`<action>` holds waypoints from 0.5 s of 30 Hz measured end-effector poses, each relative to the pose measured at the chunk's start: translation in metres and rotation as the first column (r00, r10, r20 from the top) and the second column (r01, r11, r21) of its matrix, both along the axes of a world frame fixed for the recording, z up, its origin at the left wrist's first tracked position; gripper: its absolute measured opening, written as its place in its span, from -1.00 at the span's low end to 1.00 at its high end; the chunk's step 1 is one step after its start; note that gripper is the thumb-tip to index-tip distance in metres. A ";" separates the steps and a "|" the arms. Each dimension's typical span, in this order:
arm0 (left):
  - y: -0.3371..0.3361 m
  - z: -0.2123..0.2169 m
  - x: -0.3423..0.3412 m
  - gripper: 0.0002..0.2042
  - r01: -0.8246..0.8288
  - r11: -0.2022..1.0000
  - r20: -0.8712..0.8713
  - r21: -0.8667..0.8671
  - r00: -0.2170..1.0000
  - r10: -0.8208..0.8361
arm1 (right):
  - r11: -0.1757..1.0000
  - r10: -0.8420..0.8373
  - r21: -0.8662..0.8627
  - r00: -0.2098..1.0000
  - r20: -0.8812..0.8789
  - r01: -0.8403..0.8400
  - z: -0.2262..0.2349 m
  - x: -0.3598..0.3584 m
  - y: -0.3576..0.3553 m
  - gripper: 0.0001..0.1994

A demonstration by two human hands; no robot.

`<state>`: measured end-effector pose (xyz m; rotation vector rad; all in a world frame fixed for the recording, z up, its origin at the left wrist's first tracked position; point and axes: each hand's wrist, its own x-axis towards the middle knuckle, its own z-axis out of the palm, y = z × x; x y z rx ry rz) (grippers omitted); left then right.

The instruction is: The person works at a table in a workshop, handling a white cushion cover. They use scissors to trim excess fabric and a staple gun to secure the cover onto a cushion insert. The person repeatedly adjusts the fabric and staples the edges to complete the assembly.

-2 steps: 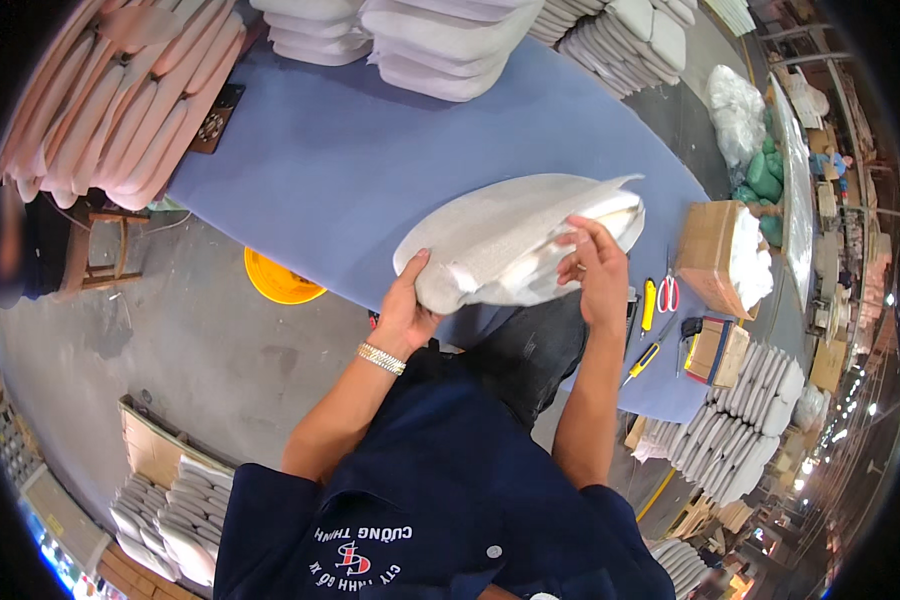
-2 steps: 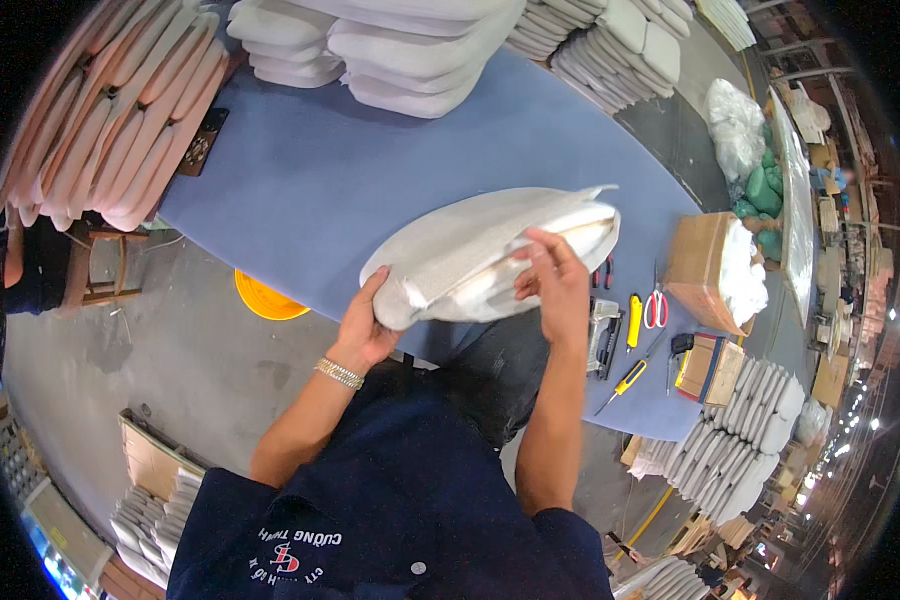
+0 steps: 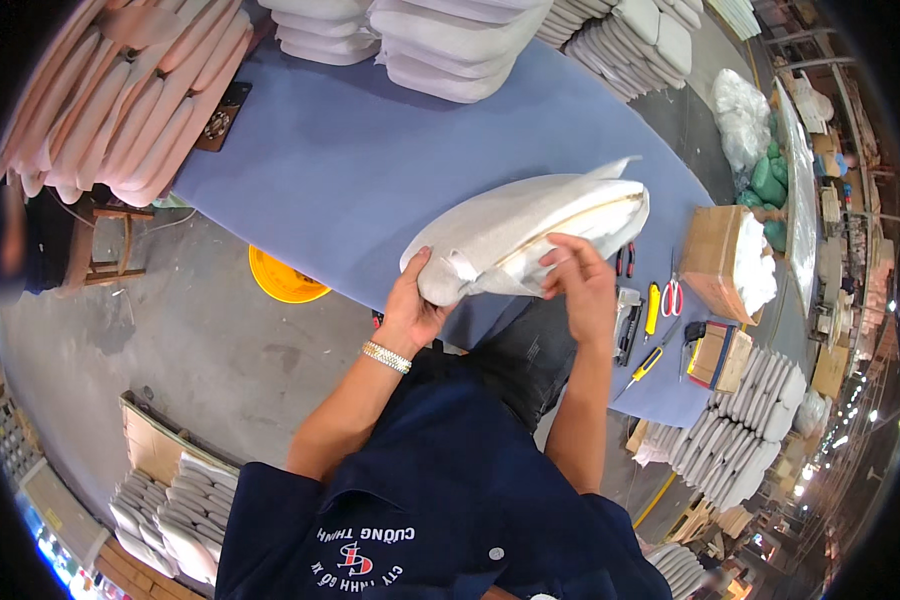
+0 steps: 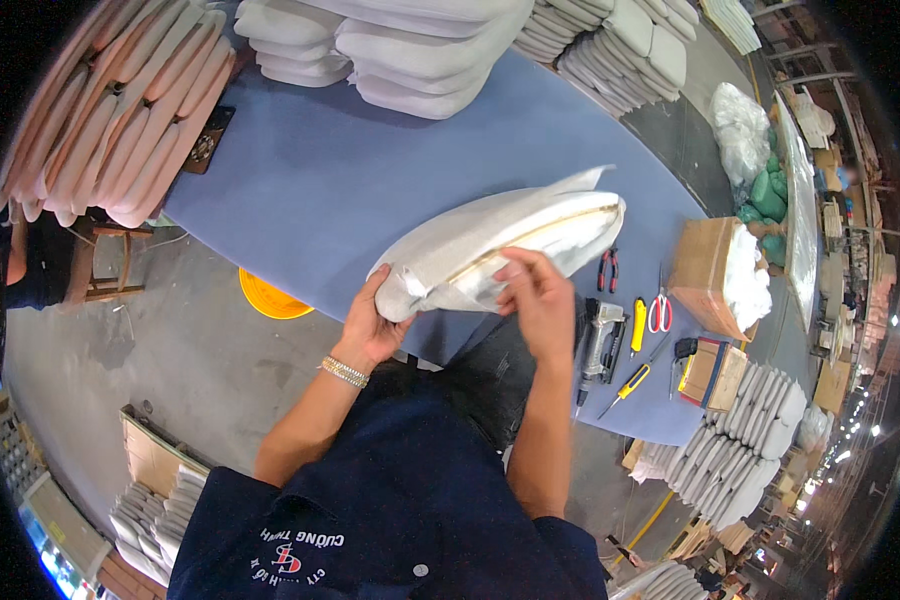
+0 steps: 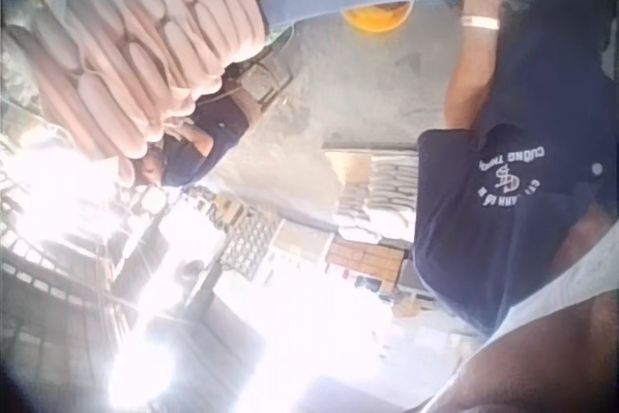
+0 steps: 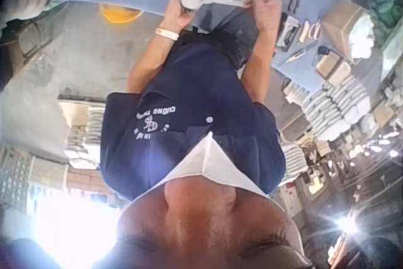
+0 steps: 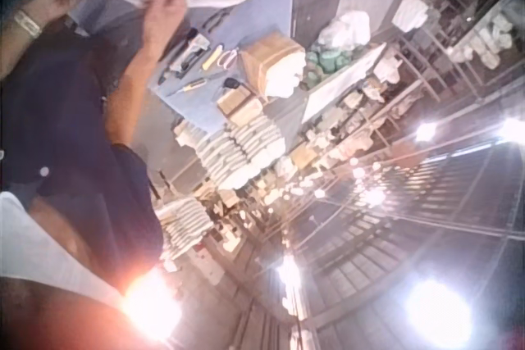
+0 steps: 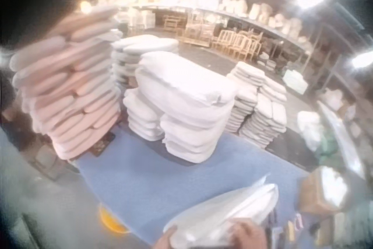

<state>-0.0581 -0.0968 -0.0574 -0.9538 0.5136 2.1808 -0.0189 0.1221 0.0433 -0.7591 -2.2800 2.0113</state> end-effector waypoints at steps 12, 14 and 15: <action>-0.002 -0.007 -0.017 -0.58 -0.006 0.999 -0.024 0.040 1.000 0.007 | 0.814 0.357 0.505 0.933 -0.042 -0.288 -0.001 -0.009 -0.065 -0.83; -0.002 -0.003 -0.015 -0.58 0.001 1.000 -0.014 0.015 1.000 -0.001 | 0.785 0.408 0.551 0.905 -0.116 -0.283 -0.003 -0.005 -0.068 -0.85; -0.002 -0.003 -0.012 -0.58 0.004 1.000 -0.009 0.014 1.000 -0.004 | 0.772 0.434 0.571 0.888 -0.150 -0.280 -0.005 -0.001 -0.070 -0.86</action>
